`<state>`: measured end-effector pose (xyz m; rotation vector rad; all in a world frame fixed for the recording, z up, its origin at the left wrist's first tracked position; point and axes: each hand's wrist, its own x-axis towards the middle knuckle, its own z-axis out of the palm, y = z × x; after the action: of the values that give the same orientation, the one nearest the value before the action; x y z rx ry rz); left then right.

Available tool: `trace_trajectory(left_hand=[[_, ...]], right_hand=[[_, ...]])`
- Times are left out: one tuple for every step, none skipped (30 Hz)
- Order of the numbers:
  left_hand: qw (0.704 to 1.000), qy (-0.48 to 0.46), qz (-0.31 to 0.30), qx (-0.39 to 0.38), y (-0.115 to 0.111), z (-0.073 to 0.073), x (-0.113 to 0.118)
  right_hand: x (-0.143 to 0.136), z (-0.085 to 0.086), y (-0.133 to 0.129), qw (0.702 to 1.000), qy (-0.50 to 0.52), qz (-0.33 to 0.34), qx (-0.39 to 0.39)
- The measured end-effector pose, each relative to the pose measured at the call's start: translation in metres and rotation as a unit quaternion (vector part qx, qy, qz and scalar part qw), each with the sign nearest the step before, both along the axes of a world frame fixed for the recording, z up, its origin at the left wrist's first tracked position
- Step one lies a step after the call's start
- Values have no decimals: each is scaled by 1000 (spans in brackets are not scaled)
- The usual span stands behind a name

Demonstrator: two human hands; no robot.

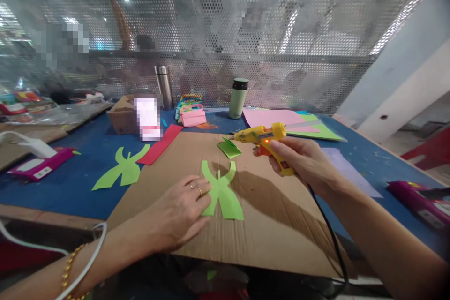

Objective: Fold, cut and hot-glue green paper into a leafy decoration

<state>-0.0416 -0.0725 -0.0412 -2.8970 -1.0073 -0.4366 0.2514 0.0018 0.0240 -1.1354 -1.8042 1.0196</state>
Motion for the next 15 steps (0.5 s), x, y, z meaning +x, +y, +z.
trace_trajectory(left_hand=[[1000,-1,-1,-8,-1,4,0],[1000,0,5,-14,1,10,2],[1000,5,20,-17,6,17,5],[999,10,45,-6,13,24,9],[997,14,79,18,24,30,15],[992,15,110,56,37,35,22],[987,26,131,92,52,37,30],[981,37,145,126,68,38,39],[973,36,161,162,84,36,48],[969,36,159,188,101,33,56],[969,40,149,195,115,28,64],[970,51,134,194,128,23,70],[971,64,125,191,140,18,74],[970,75,121,196,149,15,77],[967,81,119,208,156,13,79]], right_hand=[[-1,3,1,1000,4,-13,7],[-2,5,2,999,10,-28,16],[-3,6,3,998,17,-45,28],[-2,7,5,997,27,-62,41],[-1,6,7,995,38,-77,54],[1,4,10,992,53,-91,67],[4,1,13,990,65,-102,78],[7,-3,16,987,73,-112,85],[11,-7,19,986,77,-120,89],[16,-11,22,984,80,-128,91],[20,-15,25,983,84,-134,89],[23,-19,26,983,88,-140,85],[25,-23,28,982,92,-144,78],[26,-25,29,982,95,-146,71],[26,-27,29,983,95,-145,62]])
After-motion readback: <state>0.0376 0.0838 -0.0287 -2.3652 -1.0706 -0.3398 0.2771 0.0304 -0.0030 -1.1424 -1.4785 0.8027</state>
